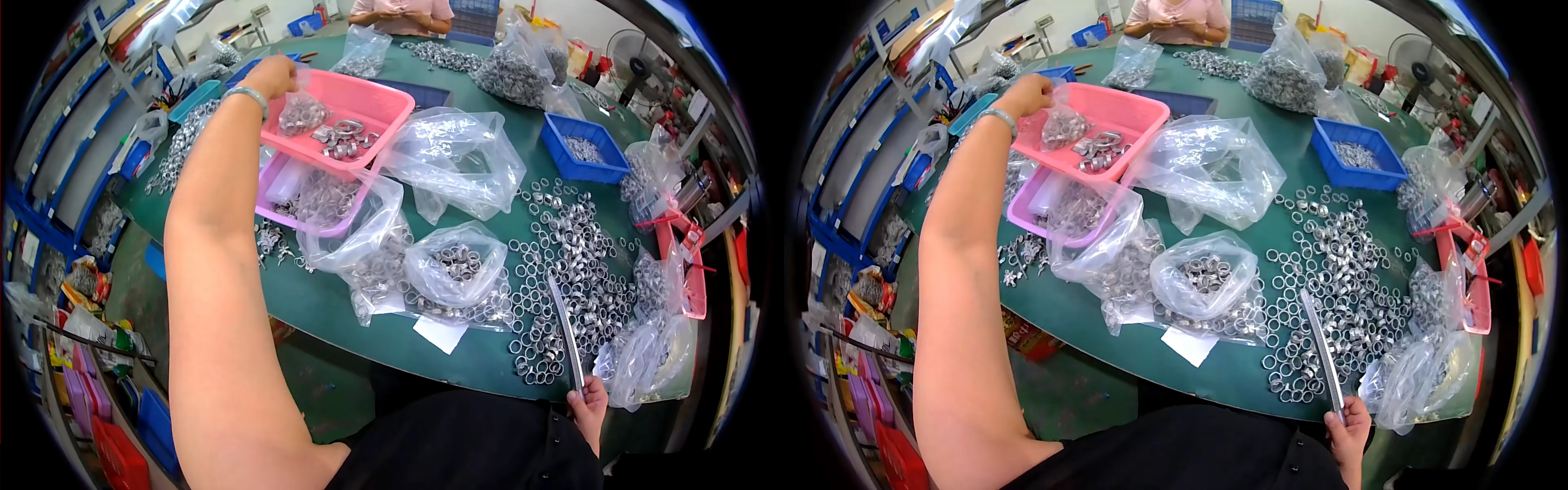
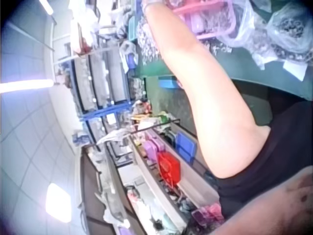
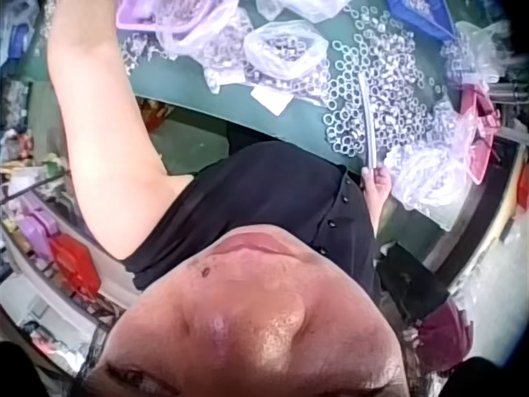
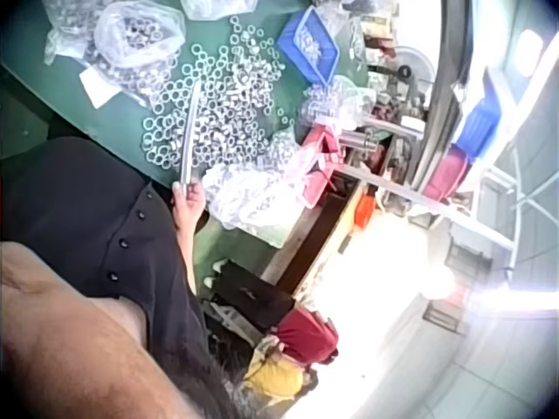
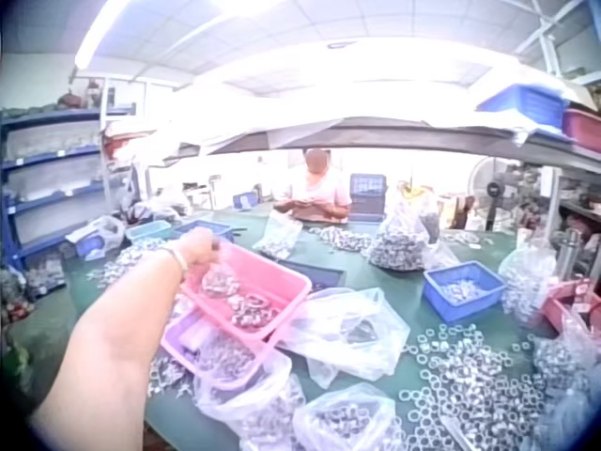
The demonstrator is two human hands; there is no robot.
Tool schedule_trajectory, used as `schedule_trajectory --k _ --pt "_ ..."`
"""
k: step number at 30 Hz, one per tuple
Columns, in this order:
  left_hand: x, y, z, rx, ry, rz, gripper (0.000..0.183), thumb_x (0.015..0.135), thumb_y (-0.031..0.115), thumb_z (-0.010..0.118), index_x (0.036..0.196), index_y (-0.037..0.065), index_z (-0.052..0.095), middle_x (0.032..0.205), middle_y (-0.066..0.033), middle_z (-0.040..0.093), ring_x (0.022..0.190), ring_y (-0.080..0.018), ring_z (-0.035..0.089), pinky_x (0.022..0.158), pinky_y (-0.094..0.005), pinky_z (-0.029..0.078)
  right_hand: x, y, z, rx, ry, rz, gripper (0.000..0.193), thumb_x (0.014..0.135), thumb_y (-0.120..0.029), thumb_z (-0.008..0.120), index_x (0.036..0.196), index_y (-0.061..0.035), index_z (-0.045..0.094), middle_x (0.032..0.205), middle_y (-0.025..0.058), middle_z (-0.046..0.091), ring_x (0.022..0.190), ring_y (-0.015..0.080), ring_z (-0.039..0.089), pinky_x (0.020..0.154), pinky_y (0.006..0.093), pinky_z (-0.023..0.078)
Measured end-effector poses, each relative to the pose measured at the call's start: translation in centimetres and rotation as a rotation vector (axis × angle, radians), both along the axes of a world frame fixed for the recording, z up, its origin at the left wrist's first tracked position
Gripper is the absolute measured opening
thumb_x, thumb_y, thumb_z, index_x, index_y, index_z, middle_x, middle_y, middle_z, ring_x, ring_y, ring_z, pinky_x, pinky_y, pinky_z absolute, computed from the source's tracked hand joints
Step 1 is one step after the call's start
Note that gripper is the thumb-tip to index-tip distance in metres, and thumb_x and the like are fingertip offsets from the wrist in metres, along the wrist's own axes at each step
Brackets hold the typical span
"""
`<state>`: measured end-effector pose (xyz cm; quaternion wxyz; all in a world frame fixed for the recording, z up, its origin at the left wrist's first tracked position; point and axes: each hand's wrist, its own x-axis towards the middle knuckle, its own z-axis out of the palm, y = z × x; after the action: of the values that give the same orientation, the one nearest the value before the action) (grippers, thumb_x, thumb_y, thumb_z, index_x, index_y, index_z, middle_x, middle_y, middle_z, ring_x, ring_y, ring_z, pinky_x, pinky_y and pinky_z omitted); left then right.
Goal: The person holds a metal measuring rod and slides several metal rings onto it one by one from a pile on the table. The person then removes the rings from the rod and places them into a clear plastic bag.
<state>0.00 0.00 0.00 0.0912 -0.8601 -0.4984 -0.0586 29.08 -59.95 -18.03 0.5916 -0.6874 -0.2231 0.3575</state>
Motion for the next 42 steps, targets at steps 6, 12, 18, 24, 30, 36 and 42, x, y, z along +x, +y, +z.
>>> schedule_trajectory --k 6,12,18,24,30,36,42 --pt "2.0 0.4 -0.9 0.153 -0.252 0.040 0.021 0.070 0.020 0.061 0.086 0.007 0.061 0.088 -0.0146 0.060 0.084 -0.0304 0.057 0.074 -0.0362 0.045 0.2 -1.0 -0.2 -0.015 -0.014 -0.017 0.022 0.072 -0.006 0.061 0.087 -0.0016 0.047 0.060 -0.0029 0.046 0.044 0.0025 0.040 0.040 0.0146 0.031" --pt "-0.2 -0.8 1.9 0.021 -0.672 -0.025 0.027 0.075 0.031 0.058 0.085 0.005 0.060 0.069 0.0003 0.055 0.058 -0.0085 0.046 0.051 -0.0242 0.037 0.8 -0.2 -0.7 0.014 0.001 0.036 0.024 0.072 -0.007 0.061 0.091 -0.0012 0.048 0.063 -0.0029 0.047 0.047 0.0025 0.040 0.042 0.0147 0.031" --pt "7.5 -12.6 -0.3 -0.824 -0.828 -0.399 0.024 0.079 0.009 0.049 0.102 0.005 0.056 0.082 0.0020 0.054 0.070 -0.0049 0.045 0.059 -0.0163 0.037 0.2 -0.7 -0.4 0.025 0.013 0.015 0.021 0.073 -0.005 0.060 0.090 -0.0003 0.048 0.064 -0.0027 0.048 0.047 0.0023 0.039 0.043 0.0144 0.030" --pt "8.2 -24.4 -1.8 -0.895 -0.556 -0.519 0.020 0.078 0.007 0.052 0.098 0.002 0.054 0.081 -0.0001 0.054 0.068 -0.0052 0.049 0.060 -0.0172 0.040 0.5 -2.1 -0.8 0.083 0.004 0.090 0.021 0.074 -0.007 0.060 0.090 0.0002 0.048 0.066 -0.0021 0.050 0.050 0.0017 0.040 0.044 0.0139 0.031" --pt "10.6 -26.4 -7.0 -0.881 -0.467 -0.513 0.020 0.078 0.003 0.053 0.097 -0.001 0.053 0.083 -0.0021 0.054 0.075 -0.0090 0.051 0.068 -0.0221 0.042 0.7 -4.2 -1.3 0.151 0.044 0.107 0.021 0.074 -0.005 0.059 0.092 0.0006 0.049 0.075 0.0022 0.057 0.053 0.0017 0.043 0.045 0.0136 0.032" --pt "12.1 -28.0 -11.2 -0.400 -0.248 -0.509 0.021 0.076 0.002 0.053 0.097 0.000 0.055 0.093 -0.0103 0.057 0.087 -0.0180 0.054 0.077 -0.0271 0.042 1.0 -5.8 -1.2 0.204 0.046 0.097 0.018 0.074 -0.005 0.058 0.089 0.0002 0.050 0.072 -0.0003 0.054 0.053 0.0015 0.041 0.045 0.0139 0.031" --pt "13.7 -34.6 -13.3 -0.369 -0.443 -0.641 0.019 0.070 0.006 0.058 0.089 0.003 0.058 0.082 -0.0136 0.053 0.081 -0.0299 0.052 0.074 -0.0367 0.042 1.5 -7.7 -2.2 0.265 0.130 0.085 0.018 0.074 -0.004 0.058 0.088 0.0000 0.049 0.067 -0.0018 0.049 0.050 0.0012 0.039 0.043 0.0137 0.030"
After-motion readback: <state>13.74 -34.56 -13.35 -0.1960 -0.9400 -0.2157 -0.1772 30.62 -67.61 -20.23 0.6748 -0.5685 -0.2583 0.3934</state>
